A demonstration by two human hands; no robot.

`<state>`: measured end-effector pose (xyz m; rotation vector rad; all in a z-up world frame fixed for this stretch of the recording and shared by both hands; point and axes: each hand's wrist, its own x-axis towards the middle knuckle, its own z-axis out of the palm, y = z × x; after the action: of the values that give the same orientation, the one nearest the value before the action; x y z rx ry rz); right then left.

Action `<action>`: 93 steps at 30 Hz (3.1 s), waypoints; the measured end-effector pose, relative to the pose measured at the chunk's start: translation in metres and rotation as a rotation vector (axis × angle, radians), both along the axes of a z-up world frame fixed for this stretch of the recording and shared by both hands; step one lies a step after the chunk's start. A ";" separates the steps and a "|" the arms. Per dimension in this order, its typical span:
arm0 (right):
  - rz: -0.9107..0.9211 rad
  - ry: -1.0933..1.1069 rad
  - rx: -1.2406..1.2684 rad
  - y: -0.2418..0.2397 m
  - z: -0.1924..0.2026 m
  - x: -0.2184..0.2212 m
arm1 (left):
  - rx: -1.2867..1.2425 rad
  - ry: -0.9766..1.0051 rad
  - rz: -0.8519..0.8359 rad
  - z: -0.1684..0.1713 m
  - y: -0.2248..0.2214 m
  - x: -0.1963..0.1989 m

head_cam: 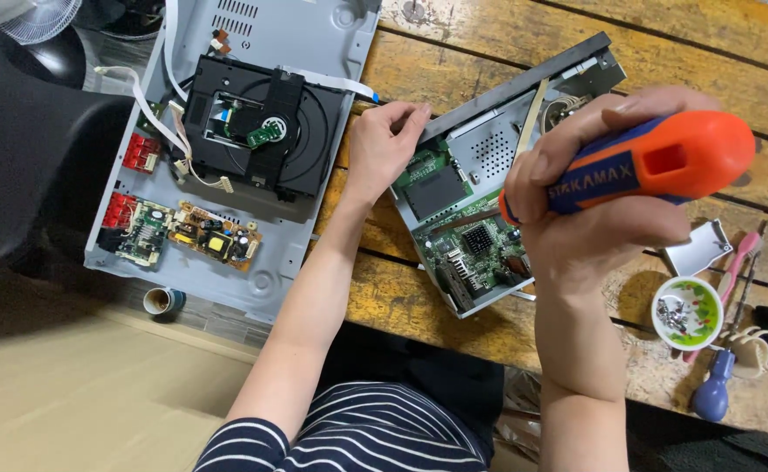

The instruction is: Disassembling an electronic device by removing screws and internal components using a screwdriver

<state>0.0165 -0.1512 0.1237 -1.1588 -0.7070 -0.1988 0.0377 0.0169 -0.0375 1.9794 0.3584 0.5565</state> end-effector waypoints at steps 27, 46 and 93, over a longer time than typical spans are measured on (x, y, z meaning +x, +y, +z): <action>0.024 0.094 -0.014 -0.007 0.003 -0.004 | 0.023 0.031 0.003 -0.004 0.001 0.002; 0.033 -0.015 0.035 0.006 -0.004 0.001 | 0.029 0.033 -0.001 -0.003 0.002 0.002; 0.466 -0.339 -0.177 0.009 0.038 0.011 | -0.527 -0.278 -0.725 0.097 -0.034 -0.099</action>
<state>0.0278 -0.1419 0.1618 -1.1048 -1.2938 0.0661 -0.0616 -0.0170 0.0596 1.3605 -0.3553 0.2218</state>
